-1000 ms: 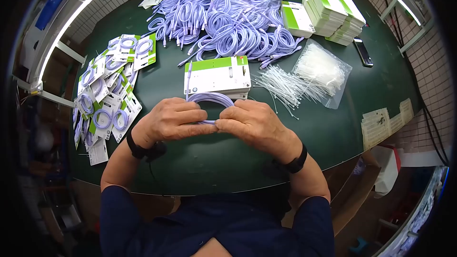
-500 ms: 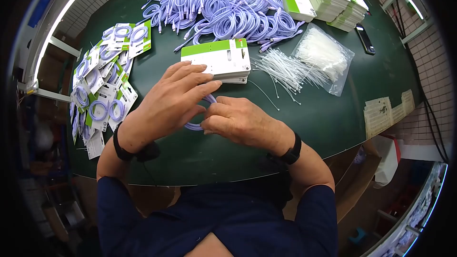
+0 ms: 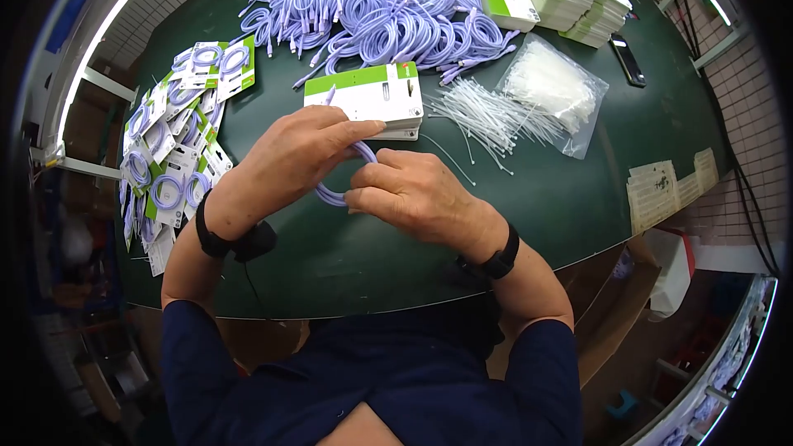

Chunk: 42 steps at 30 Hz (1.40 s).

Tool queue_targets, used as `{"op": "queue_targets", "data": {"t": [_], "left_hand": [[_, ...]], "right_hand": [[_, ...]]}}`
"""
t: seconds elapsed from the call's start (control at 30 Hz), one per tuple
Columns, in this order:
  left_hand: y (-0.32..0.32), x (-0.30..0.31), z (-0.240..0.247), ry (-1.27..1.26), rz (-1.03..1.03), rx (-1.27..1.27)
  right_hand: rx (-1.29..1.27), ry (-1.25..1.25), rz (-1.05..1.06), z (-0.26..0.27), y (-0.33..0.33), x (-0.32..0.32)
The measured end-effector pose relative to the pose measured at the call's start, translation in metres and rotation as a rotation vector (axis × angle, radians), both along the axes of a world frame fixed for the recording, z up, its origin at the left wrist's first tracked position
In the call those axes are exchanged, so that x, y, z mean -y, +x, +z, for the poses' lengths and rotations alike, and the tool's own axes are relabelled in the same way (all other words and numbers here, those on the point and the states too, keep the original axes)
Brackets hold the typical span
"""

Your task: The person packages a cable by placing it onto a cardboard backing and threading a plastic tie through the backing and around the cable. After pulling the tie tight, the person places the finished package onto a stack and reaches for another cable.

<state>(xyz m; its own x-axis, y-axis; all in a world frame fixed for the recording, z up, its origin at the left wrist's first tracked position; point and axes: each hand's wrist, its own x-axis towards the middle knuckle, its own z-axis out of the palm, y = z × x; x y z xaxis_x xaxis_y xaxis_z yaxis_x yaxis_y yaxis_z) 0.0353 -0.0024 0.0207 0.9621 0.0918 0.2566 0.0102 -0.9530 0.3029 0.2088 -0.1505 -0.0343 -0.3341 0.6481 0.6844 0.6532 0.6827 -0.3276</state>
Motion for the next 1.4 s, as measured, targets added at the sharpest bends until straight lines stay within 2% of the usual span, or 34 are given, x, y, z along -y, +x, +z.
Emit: {"op": "queue_targets", "data": {"t": [0.03, 0.13, 0.17, 0.27, 0.3, 0.4, 0.53, 0.67, 0.8, 0.87, 0.93, 0.97, 1.03, 1.07, 1.17, 1.3, 1.4], "left_hand": [[0.001, -0.001, 0.005, 0.013, 0.001, 0.011], [0.001, 0.000, 0.023, 0.064, 0.151, 0.521], [-0.001, -0.002, 0.023, 0.070, 0.139, 0.529], [-0.014, -0.017, 0.002, -0.127, 0.305, 0.496], [-0.014, -0.021, -0.007, -0.123, 0.299, 0.505], [-0.013, -0.034, -0.038, -0.175, 0.324, 0.183], [-0.001, -0.051, -0.066, 0.004, 0.234, 0.058], [0.010, -0.070, -0.081, 0.062, 0.267, -0.052], [0.016, -0.075, -0.072, 0.085, 0.275, -0.088], [0.015, -0.078, -0.064, 0.029, 0.213, -0.131], [0.020, -0.078, -0.060, 0.005, 0.218, -0.097], [0.020, -0.078, -0.060, 0.032, 0.148, 0.002], [0.022, -0.082, -0.066, -0.031, 0.103, -0.011], [0.012, -0.091, -0.080, 0.007, 0.154, 0.001], [0.014, -0.078, -0.055, -0.133, 0.112, -0.097], [0.008, -0.098, -0.074, -0.007, 0.020, -0.076], [0.004, -0.108, -0.086, 0.083, 0.048, -0.072]], "right_hand": [[0.011, 0.013, 0.001, 0.001, 0.003, -0.002], [-0.173, 0.067, -0.063, -0.004, 0.013, -0.004], [-0.166, 0.077, -0.072, -0.004, 0.016, -0.005], [-0.291, 0.046, -0.089, -0.007, 0.025, -0.007], [-0.283, 0.053, -0.092, -0.008, 0.027, -0.008], [-0.319, 0.054, -0.134, -0.012, 0.029, -0.009], [-0.329, 0.057, -0.160, -0.012, 0.032, -0.011], [-0.389, -0.003, -0.206, -0.016, 0.039, -0.010], [-0.388, -0.030, -0.264, -0.018, 0.044, -0.010], [-0.373, 0.011, -0.216, -0.020, 0.047, -0.013], [-0.402, 0.004, -0.202, -0.028, 0.048, -0.016], [-0.396, 0.056, -0.217, -0.033, 0.047, -0.019], [-0.394, 0.072, -0.227, -0.038, 0.050, -0.021], [-0.406, 0.074, -0.242, -0.037, 0.049, -0.018], [-0.425, 0.162, -0.285, -0.047, 0.049, -0.031], [-0.407, 0.182, -0.326, -0.050, 0.046, -0.030], [-0.408, 0.199, -0.307, -0.053, 0.045, -0.031]]}}
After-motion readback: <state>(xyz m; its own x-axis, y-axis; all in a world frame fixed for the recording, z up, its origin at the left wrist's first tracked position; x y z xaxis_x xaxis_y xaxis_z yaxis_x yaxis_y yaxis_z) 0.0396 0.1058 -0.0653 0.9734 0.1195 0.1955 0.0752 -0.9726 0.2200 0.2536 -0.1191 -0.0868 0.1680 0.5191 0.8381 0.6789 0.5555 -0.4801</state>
